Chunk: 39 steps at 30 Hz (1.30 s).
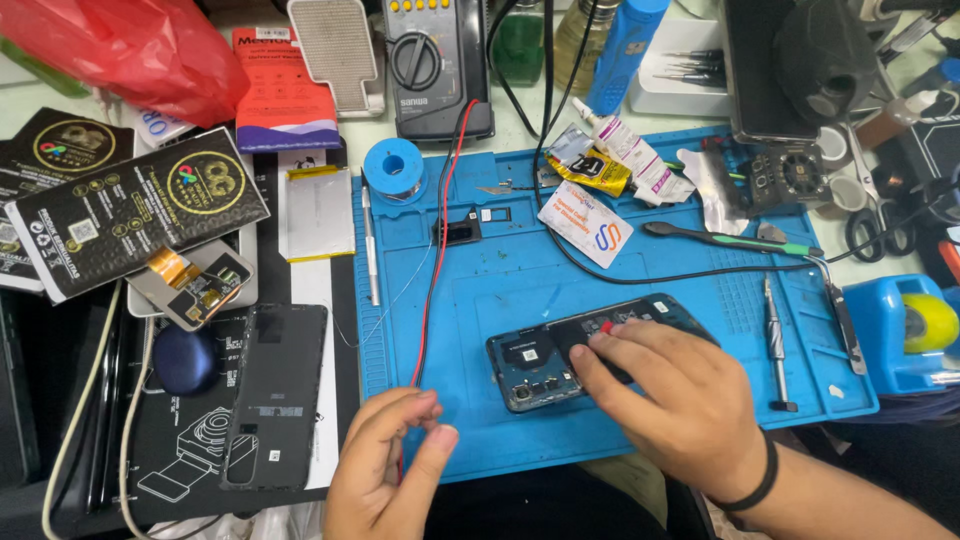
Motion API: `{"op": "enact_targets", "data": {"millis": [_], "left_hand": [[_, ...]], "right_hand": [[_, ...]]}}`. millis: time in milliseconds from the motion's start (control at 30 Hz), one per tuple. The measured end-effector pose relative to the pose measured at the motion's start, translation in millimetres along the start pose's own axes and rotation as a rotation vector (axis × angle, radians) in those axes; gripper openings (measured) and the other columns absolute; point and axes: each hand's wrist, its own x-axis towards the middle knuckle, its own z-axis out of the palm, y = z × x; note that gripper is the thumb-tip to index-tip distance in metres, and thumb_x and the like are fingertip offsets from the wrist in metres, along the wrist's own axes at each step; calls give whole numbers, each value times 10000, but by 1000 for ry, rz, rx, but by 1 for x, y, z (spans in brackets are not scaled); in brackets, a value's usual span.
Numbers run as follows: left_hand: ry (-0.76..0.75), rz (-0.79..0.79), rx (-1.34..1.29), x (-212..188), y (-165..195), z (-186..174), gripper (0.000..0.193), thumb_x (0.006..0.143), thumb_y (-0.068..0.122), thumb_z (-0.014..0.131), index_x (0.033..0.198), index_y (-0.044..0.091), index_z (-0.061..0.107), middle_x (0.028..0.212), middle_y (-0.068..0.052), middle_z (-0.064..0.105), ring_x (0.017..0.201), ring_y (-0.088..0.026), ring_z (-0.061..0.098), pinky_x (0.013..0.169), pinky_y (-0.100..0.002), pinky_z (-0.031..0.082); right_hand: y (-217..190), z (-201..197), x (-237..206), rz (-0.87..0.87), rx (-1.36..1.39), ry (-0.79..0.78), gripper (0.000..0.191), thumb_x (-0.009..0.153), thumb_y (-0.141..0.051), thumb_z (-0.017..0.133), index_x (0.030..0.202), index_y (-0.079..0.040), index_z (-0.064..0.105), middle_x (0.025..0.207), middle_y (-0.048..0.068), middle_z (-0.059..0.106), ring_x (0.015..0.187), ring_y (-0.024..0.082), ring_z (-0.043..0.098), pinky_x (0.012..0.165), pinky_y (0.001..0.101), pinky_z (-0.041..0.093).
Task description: The person assembles a smartphone by placing the battery into the chassis, attaching the back cover, and securing it with screws. The person uses a screwdriver to tighten screws on the back of the device.
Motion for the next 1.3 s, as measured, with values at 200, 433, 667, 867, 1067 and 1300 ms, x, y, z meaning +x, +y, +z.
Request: {"op": "enact_targets", "data": {"millis": [200, 433, 667, 867, 1067, 1300], "left_hand": [[-88, 23, 293, 2, 22, 2, 484, 715, 83, 884, 1160, 14, 707, 1082, -117, 723, 985, -194, 717, 912, -343, 569], [-256, -15, 430, 8, 32, 9, 560, 716, 212, 909, 1216, 66, 703, 1063, -80, 735, 942, -213, 706, 856, -354, 556], [-218, 97, 416, 2, 31, 10, 449, 751, 187, 891, 1149, 62, 726, 1087, -108, 733, 982, -235, 722, 878, -366, 560], [-189, 46, 403, -8, 34, 9, 341, 773, 159, 880, 1078, 58, 764, 1007, -94, 781, 1020, -232, 749, 902, -372, 576], [-239, -13, 401, -8, 36, 15, 437, 741, 168, 897, 1123, 30, 736, 1057, -126, 774, 1099, -264, 728, 1007, -428, 507], [-42, 42, 473, -7, 27, -11, 612, 689, 122, 889, 1233, -10, 642, 1119, -158, 744, 1123, -279, 726, 1086, -455, 476]], "right_hand": [[-9, 20, -8, 45, 5, -63, 362, 728, -101, 734, 1090, -115, 739, 1021, 35, 692, 946, 238, 684, 803, 378, 567], [-4, 20, -22, 169, 83, -160, 492, 652, -153, 808, 1132, -83, 729, 1061, 60, 699, 993, 269, 688, 856, 401, 555], [-2, 21, -21, 213, 92, -230, 589, 584, -180, 829, 1154, -91, 711, 1127, 78, 704, 1058, 336, 684, 887, 426, 541], [1, 15, -18, 242, 177, -323, 639, 619, -237, 827, 1222, -97, 671, 1184, 83, 686, 1089, 345, 653, 967, 454, 520], [0, 9, -17, 257, 195, -440, 659, 673, -329, 826, 1264, -90, 660, 1225, 114, 658, 1121, 374, 622, 955, 466, 497], [8, -6, -21, 332, 314, -384, 403, 801, -117, 739, 1202, -94, 713, 1157, 73, 728, 1023, 286, 702, 864, 377, 546]]}}
